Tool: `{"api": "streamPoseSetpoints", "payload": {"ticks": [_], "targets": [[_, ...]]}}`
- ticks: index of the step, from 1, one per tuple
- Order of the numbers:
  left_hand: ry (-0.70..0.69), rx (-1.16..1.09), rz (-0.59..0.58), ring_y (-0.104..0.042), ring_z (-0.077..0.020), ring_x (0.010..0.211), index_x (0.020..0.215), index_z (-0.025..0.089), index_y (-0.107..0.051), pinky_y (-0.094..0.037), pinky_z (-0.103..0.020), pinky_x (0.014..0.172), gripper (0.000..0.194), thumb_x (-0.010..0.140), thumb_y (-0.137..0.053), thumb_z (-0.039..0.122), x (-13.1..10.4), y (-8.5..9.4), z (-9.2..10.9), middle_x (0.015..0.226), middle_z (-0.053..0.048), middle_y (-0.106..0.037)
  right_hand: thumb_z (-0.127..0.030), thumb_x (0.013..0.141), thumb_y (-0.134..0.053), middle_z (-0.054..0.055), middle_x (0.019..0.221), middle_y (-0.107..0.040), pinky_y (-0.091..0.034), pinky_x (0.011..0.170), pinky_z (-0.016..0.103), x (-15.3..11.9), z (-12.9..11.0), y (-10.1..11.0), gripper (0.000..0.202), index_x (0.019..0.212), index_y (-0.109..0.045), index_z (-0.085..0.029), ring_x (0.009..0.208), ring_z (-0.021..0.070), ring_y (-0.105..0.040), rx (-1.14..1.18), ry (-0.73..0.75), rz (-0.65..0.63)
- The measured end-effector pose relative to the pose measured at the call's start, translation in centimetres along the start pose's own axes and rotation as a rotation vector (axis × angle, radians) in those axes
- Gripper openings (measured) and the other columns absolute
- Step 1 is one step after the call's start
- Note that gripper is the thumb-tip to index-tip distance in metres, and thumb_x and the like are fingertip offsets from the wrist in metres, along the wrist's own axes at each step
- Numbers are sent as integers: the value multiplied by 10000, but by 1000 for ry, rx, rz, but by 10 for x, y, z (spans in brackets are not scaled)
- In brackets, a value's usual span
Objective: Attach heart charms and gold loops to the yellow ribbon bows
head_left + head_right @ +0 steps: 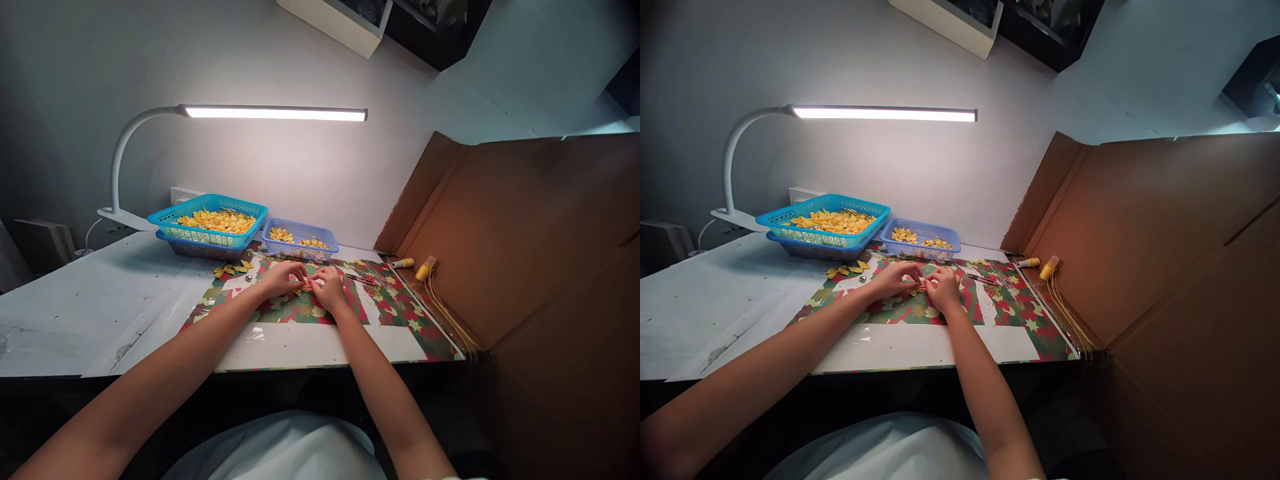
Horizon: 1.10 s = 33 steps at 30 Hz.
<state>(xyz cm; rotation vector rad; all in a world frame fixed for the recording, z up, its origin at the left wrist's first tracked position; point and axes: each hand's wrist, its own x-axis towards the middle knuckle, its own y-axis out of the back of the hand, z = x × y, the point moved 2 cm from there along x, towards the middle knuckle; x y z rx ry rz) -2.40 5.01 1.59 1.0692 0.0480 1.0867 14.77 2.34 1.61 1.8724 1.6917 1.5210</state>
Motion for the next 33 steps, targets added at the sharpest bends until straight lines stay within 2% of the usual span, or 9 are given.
{"api": "streamPoseSetpoints", "payload": {"ticks": [9,13,16,21,28,33], "targets": [[-2,21,-6,-665,-199,885,949,150,-667,-520,-432,873,231,913,-633,375,1,1,2,926,-40,-703,-179,842,-626,43,911,-689,-354,870,373,-1,0,4,143,738,-715,-220,973,234,-559,-36,-9,112],[19,-19,13,-674,-197,843,906,181,-676,-506,-392,863,210,839,-679,380,0,2,5,833,-23,-731,-186,849,-615,37,899,-681,-356,864,370,-1,2,4,150,740,-711,-223,953,228,-557,-38,-14,131],[50,-62,46,-689,-212,851,907,218,-686,-500,-329,813,194,792,-650,370,0,3,6,831,-26,-773,-187,848,-620,34,904,-678,-359,864,368,0,1,3,141,748,-711,-225,948,225,-559,-34,-9,135],[99,-123,83,-698,-234,858,984,201,-698,-500,-305,729,295,784,-599,393,3,3,5,922,-53,-792,-195,845,-641,34,920,-681,-362,858,360,0,0,2,123,753,-716,-229,960,223,-556,-28,14,126],[120,-149,57,-708,-246,812,884,208,-771,-521,-307,723,308,723,-675,453,6,4,5,837,-43,-785,-205,854,-640,33,910,-685,-358,857,362,0,-1,3,125,761,-721,-228,946,223,-558,-35,19,115],[125,-114,70,-697,-252,824,781,224,-791,-512,-314,759,233,720,-677,418,6,8,4,819,-33,-789,-197,853,-638,32,908,-683,-357,854,359,-1,0,2,127,766,-725,-228,954,222,-556,-38,17,112]]}}
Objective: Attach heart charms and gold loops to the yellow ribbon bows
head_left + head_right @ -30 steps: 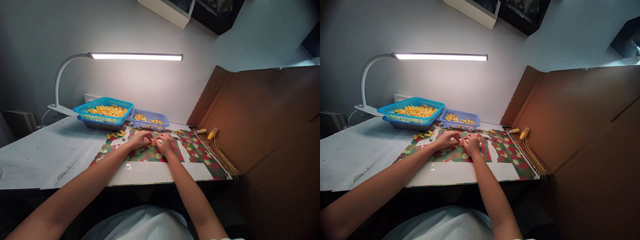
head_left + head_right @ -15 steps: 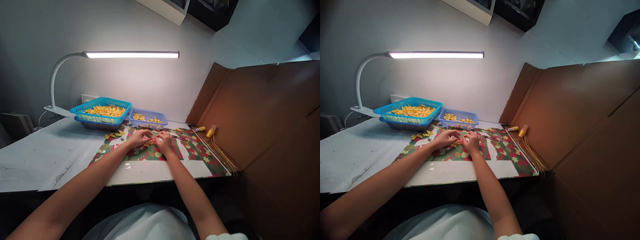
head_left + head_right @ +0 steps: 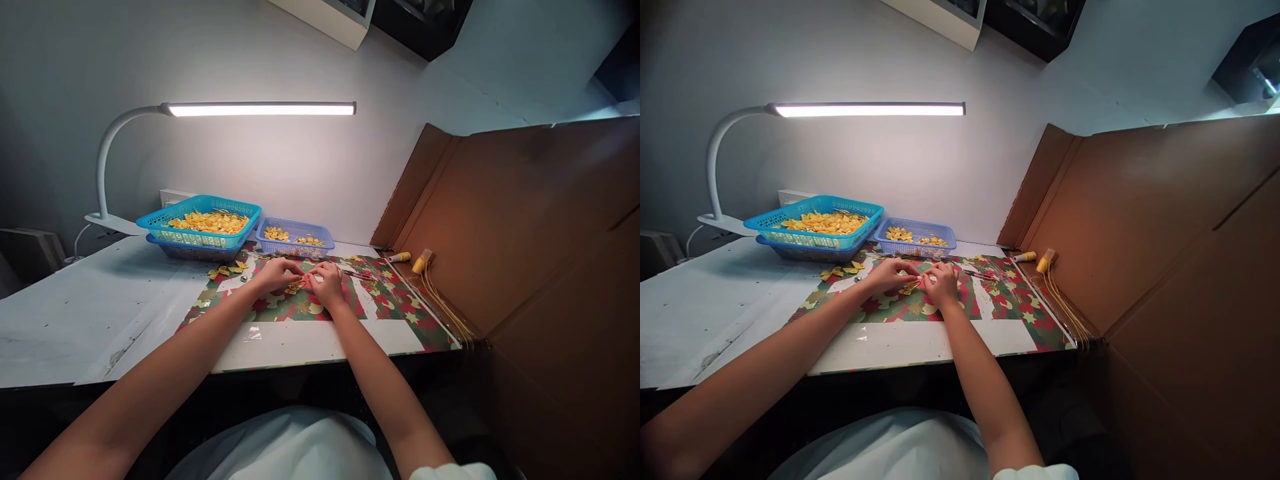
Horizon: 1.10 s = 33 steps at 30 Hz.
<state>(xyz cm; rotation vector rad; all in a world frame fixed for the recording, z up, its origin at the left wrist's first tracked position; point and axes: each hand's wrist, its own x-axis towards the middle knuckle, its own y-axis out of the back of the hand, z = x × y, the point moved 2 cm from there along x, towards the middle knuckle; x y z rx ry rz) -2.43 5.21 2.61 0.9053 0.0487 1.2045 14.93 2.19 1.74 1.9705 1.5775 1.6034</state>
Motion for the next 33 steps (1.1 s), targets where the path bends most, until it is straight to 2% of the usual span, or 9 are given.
{"api": "streamPoseSetpoints", "payload": {"ticks": [5,11,15,19,29,33], "targets": [[-9,30,16,-688,-237,807,797,211,-781,-498,-310,772,228,721,-683,403,-2,2,1,811,-36,-788,-178,845,-639,28,906,-690,-362,852,355,-1,1,0,125,760,-720,-220,954,219,-562,2,3,11],[-13,27,1,-680,-207,733,976,197,-718,-491,-278,683,334,746,-672,435,-9,3,1,774,-23,-793,-172,841,-645,22,887,-687,-370,861,360,0,2,0,130,739,-708,-220,942,216,-568,13,9,38],[-16,16,-8,-701,-214,781,1059,203,-667,-502,-281,712,377,759,-666,432,-13,2,1,803,-18,-800,-170,834,-650,23,865,-684,-379,860,364,0,3,1,130,727,-703,-220,934,219,-575,23,9,58],[-9,17,-7,-714,-220,802,1053,207,-659,-507,-291,740,363,751,-667,407,-15,1,0,817,-16,-803,-165,828,-649,29,874,-685,-392,857,362,0,6,3,125,728,-703,-217,926,221,-575,33,2,84],[24,21,2,-717,-220,754,994,200,-687,-509,-286,689,331,741,-655,412,-15,-2,-2,786,-20,-797,-179,837,-629,41,872,-682,-404,841,364,2,12,3,152,706,-693,-220,908,231,-567,42,-11,130],[42,37,44,-684,-217,785,1030,194,-700,-507,-301,715,334,787,-597,398,-13,2,1,869,-41,-800,-179,831,-638,38,864,-679,-408,840,366,2,11,3,138,712,-692,-223,905,230,-566,51,4,127]]}}
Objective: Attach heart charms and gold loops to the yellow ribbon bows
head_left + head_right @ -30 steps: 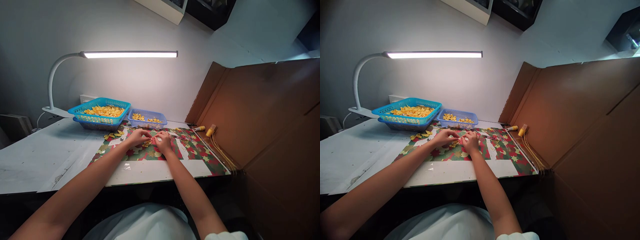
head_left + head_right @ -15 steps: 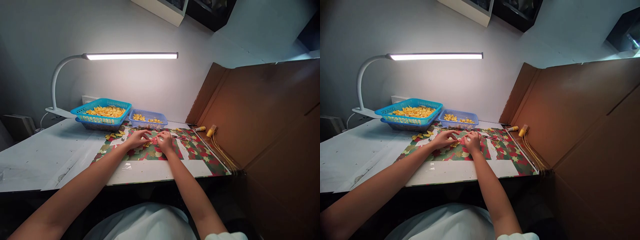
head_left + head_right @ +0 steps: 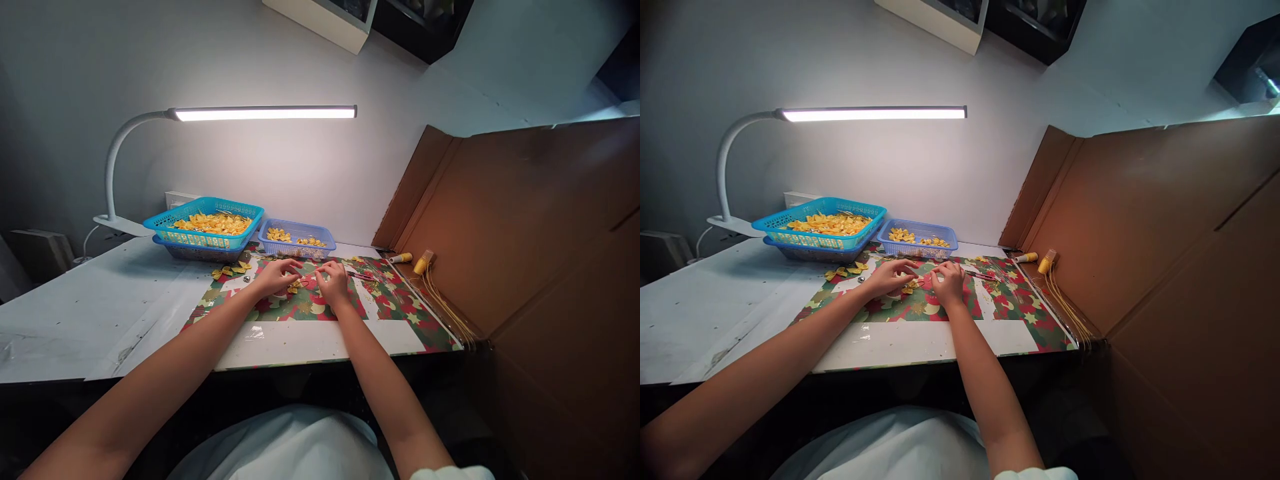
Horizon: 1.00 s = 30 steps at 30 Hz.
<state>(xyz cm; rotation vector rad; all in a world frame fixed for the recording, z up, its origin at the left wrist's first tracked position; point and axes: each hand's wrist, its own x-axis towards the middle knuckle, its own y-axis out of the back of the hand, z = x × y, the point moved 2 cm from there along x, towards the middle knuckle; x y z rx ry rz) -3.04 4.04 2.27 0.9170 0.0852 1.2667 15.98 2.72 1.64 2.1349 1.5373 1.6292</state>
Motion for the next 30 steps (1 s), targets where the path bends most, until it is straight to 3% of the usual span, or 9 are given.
{"api": "streamPoseSetpoints", "payload": {"ticks": [6,13,18,30], "targets": [[-8,7,-14,-654,-268,947,872,211,-763,-487,-328,775,313,745,-636,468,6,0,4,970,-62,-789,-177,824,-653,31,864,-683,-419,858,368,0,-5,1,128,717,-701,-226,904,223,-571,26,38,-9],[-25,-36,-81,-676,-227,803,746,209,-774,-479,-297,740,376,720,-651,563,9,-1,5,805,-37,-777,-186,826,-660,31,875,-684,-423,857,370,-1,-8,-1,120,726,-706,-231,914,222,-572,45,57,-14],[8,-43,-84,-640,-191,676,737,189,-790,-470,-276,660,353,727,-667,519,8,2,3,696,-29,-748,-192,837,-645,29,872,-684,-418,863,370,0,-7,-1,129,730,-704,-232,912,220,-568,47,47,-23],[28,-45,-73,-632,-179,624,731,203,-777,-470,-267,589,323,681,-718,516,4,6,-1,678,-18,-749,-192,841,-636,27,874,-686,-413,869,366,-1,-5,0,138,729,-705,-234,916,219,-568,37,8,-32]]}}
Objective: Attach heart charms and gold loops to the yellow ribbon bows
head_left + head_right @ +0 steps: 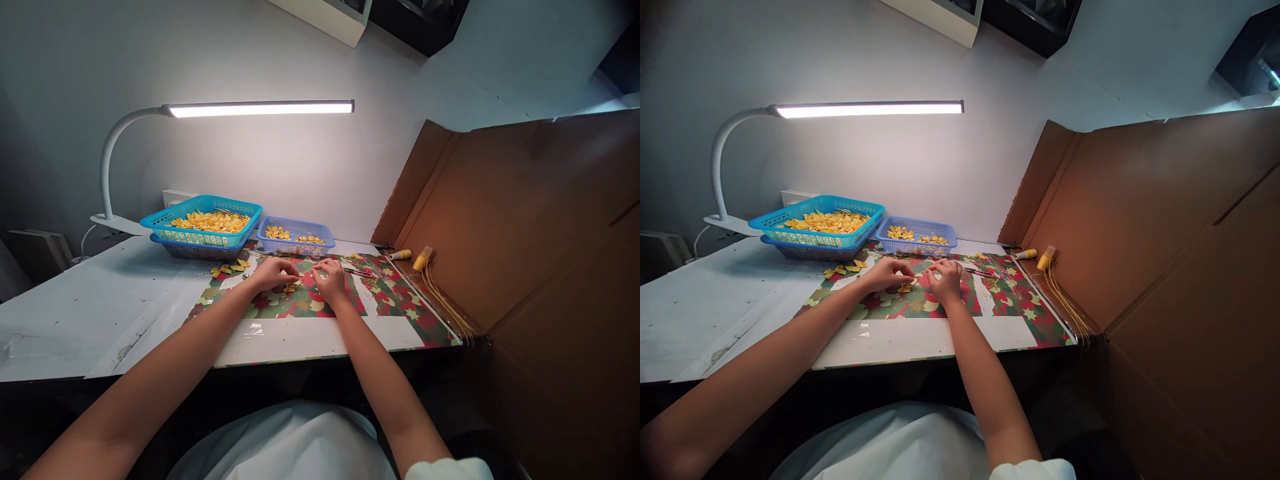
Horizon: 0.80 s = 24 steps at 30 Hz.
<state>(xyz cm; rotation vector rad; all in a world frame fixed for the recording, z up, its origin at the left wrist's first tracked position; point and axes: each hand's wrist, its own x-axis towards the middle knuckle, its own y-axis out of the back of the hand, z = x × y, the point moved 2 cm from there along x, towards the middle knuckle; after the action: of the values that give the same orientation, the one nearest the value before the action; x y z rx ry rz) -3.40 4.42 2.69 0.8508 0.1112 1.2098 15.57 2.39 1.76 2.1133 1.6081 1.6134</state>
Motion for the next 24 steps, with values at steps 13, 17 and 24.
{"api": "streamPoseSetpoints", "payload": {"ticks": [13,17,24], "targets": [[-25,17,1,-678,-190,673,864,211,-730,-486,-250,625,306,699,-698,467,-4,-4,-6,704,-5,-777,-207,847,-626,39,865,-684,-421,831,360,2,7,1,143,724,-697,-226,895,232,-561,-18,-40,24],[-28,24,11,-687,-197,693,842,213,-727,-488,-252,627,295,686,-706,462,-4,-3,-7,721,-10,-778,-202,847,-627,42,874,-684,-416,836,364,2,9,1,139,727,-694,-224,900,234,-563,-21,-50,34],[-37,33,25,-680,-192,684,840,213,-732,-491,-257,629,309,705,-682,486,-4,-2,-5,730,-12,-772,-203,846,-621,44,876,-685,-421,837,368,2,9,2,143,723,-692,-226,897,235,-569,-15,-56,42]]}}
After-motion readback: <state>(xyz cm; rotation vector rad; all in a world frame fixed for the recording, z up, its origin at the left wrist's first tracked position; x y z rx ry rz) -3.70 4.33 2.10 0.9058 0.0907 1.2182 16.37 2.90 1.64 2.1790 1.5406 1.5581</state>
